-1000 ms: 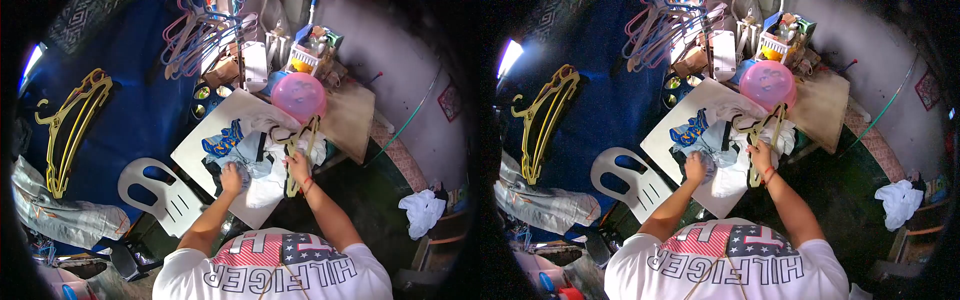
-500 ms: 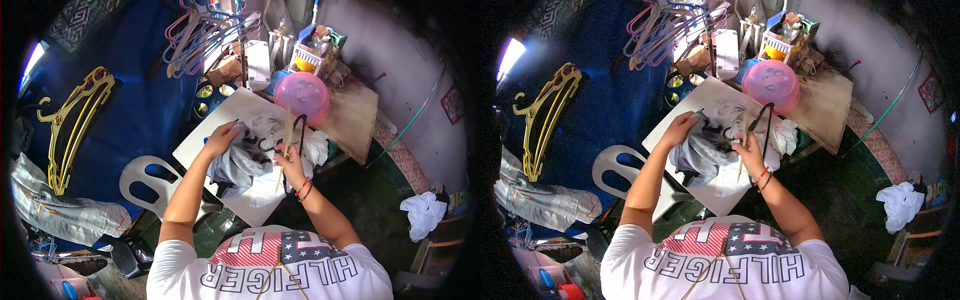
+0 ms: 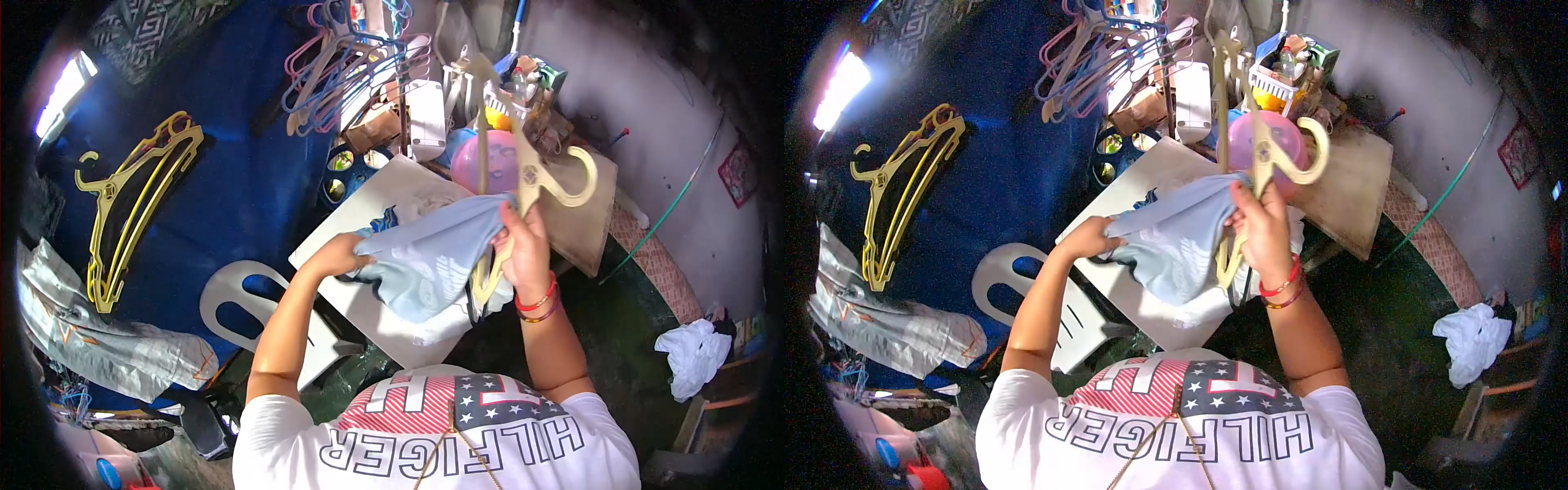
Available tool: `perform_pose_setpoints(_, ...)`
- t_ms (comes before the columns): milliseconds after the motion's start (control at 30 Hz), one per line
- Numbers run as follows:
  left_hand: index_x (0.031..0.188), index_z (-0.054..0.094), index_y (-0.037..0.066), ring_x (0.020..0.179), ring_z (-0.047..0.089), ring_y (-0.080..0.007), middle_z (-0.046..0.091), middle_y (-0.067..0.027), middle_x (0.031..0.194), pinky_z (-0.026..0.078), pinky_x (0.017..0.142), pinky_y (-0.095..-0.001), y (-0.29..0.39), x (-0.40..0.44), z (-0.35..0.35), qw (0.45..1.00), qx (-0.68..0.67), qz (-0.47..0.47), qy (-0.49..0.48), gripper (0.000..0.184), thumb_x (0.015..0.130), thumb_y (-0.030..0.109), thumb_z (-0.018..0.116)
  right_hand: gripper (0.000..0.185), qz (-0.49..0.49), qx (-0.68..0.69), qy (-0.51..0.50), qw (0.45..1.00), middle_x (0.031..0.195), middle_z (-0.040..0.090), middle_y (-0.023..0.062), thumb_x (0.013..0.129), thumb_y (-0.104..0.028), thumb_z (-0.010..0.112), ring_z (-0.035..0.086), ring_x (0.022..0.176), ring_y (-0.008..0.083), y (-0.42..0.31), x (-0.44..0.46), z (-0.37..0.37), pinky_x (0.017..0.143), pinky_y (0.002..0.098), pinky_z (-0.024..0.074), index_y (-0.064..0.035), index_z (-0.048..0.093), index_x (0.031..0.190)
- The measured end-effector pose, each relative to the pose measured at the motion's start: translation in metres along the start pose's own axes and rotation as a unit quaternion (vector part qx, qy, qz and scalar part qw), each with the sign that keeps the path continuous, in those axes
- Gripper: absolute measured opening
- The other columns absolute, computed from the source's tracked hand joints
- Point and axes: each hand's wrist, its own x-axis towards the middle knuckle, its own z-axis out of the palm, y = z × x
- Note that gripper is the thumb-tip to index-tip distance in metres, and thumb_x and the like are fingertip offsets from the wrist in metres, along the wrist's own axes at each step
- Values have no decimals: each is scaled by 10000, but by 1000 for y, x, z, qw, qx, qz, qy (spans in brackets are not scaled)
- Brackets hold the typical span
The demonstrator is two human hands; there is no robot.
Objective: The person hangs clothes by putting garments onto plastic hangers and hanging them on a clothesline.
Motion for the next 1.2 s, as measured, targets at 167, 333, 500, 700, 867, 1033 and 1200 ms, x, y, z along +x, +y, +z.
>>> perform_pose_setpoints(167,932,663,1,755,552,-86,612,-26,805,458,672,-263,-11,-38,-38,966,-236,-32,103,201,785,135,689,148,-23,63,5,998,789,549,-63,910,-120,614,495,638,41,6,16,-35,577,195,405,-144,546,1040)
perform_pose_setpoints(333,1253,501,-11,1113,528,-196,578,-105,1168,392,974,-321,37,-52,-82,878,-396,74,259,605,721,163,733,188,-1,77,-39,996,887,584,-17,912,-67,569,568,751,110,2,2,-12,689,319,487,-115,543,1092)
perform_pose_setpoints(500,1334,393,-60,1167,527,-387,529,-280,1241,420,970,-386,93,-12,15,974,2,188,128,860,693,362,782,230,40,-156,-337,928,1115,542,168,892,33,464,638,1007,303,1,-11,43,822,465,556,6,425,1117)
perform_pose_setpoints(700,1200,577,47,1029,593,-245,621,-75,1165,445,930,-339,0,43,87,863,-505,19,17,387,853,215,611,277,97,47,-210,972,1272,443,205,852,102,387,590,1083,421,2,-12,2,931,517,497,-24,433,1095)
perform_pose_setpoints(867,1295,512,118,1226,477,-239,511,-95,1325,359,1064,-405,62,16,18,704,-663,239,83,429,932,345,526,422,35,-83,-50,995,1285,501,173,835,95,425,480,1241,321,45,-11,-78,1004,472,426,-33,448,1236)
perform_pose_setpoints(1033,1294,501,126,1190,493,-283,503,-63,1302,382,1029,-494,89,10,-20,585,-704,392,90,472,927,423,489,408,180,84,-21,980,1309,506,86,881,9,448,488,1216,198,126,-10,-140,962,351,446,-74,467,1281)
perform_pose_setpoints(1200,1302,449,89,1145,513,-259,516,-121,1271,384,1028,-458,-14,9,88,711,-678,-70,174,653,887,591,504,422,157,229,-124,953,1153,567,39,939,-252,532,558,1014,180,136,-32,-108,921,345,453,-94,456,1323)
